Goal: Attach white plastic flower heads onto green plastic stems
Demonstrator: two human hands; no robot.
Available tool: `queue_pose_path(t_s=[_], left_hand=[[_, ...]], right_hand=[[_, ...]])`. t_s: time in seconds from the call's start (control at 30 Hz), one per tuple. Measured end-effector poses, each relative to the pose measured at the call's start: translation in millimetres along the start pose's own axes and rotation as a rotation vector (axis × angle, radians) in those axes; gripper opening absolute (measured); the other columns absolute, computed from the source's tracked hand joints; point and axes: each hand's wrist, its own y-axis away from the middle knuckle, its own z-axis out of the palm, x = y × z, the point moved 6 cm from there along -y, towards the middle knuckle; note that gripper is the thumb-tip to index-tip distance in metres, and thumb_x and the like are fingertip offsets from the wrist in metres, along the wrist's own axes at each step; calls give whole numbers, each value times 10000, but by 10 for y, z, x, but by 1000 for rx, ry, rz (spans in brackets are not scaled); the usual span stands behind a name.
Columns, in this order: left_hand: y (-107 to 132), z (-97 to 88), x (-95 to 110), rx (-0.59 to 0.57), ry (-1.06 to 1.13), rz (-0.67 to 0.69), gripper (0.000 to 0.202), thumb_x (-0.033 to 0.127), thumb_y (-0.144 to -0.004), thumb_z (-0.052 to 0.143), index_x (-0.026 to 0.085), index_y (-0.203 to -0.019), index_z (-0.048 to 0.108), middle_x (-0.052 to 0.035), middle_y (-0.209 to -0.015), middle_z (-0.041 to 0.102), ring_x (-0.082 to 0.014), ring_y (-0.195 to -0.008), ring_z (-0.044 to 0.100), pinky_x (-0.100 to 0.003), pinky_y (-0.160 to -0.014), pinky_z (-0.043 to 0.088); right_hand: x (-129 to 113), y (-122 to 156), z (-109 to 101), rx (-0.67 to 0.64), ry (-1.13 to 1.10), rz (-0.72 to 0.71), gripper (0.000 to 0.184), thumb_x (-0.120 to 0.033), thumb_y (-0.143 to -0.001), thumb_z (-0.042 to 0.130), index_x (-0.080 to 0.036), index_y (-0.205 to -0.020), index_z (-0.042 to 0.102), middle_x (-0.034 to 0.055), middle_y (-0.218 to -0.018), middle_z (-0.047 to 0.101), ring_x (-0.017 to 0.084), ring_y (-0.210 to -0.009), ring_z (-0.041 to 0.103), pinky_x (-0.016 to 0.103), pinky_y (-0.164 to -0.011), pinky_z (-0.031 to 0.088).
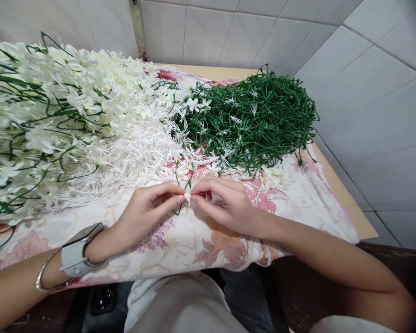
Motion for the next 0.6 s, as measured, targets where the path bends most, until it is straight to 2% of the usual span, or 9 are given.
queue_pose_path(t_s=[0.13,0.27,0.47,0.6], left_hand=[[1,-8,-13,16,8,-5,145,322,-849,593,194,-870,657,15,-805,666,-96,-727,578,-195,-662,439],[2,16,-18,-16,-30,9,154,322,-869,564,188,-885,638,5,-838,655,-104,-764,573,-205,-671,432],[9,11,52,-13,-131,118,120,266,-889,530,195,-897,627,21,-805,650,-84,-730,571,-182,-669,434],[39,3,67,26,-172,172,107,237,-878,551,204,-947,625,18,-860,667,-81,-768,598,-172,-708,448]], right_hand=[[14,2,0,5,-37,16,64,-120,-863,523,-136,-847,583,32,-725,618,89,-624,541,220,-571,454],[24,7,4,3,-67,31,55,-112,-853,534,-134,-845,584,29,-721,615,86,-621,539,215,-567,453],[15,23,41,3,-120,87,49,-112,-842,546,-131,-820,585,35,-710,619,94,-621,548,229,-577,463],[46,16,33,33,-165,171,37,-130,-831,567,-145,-807,591,16,-691,616,88,-607,542,218,-561,448]])
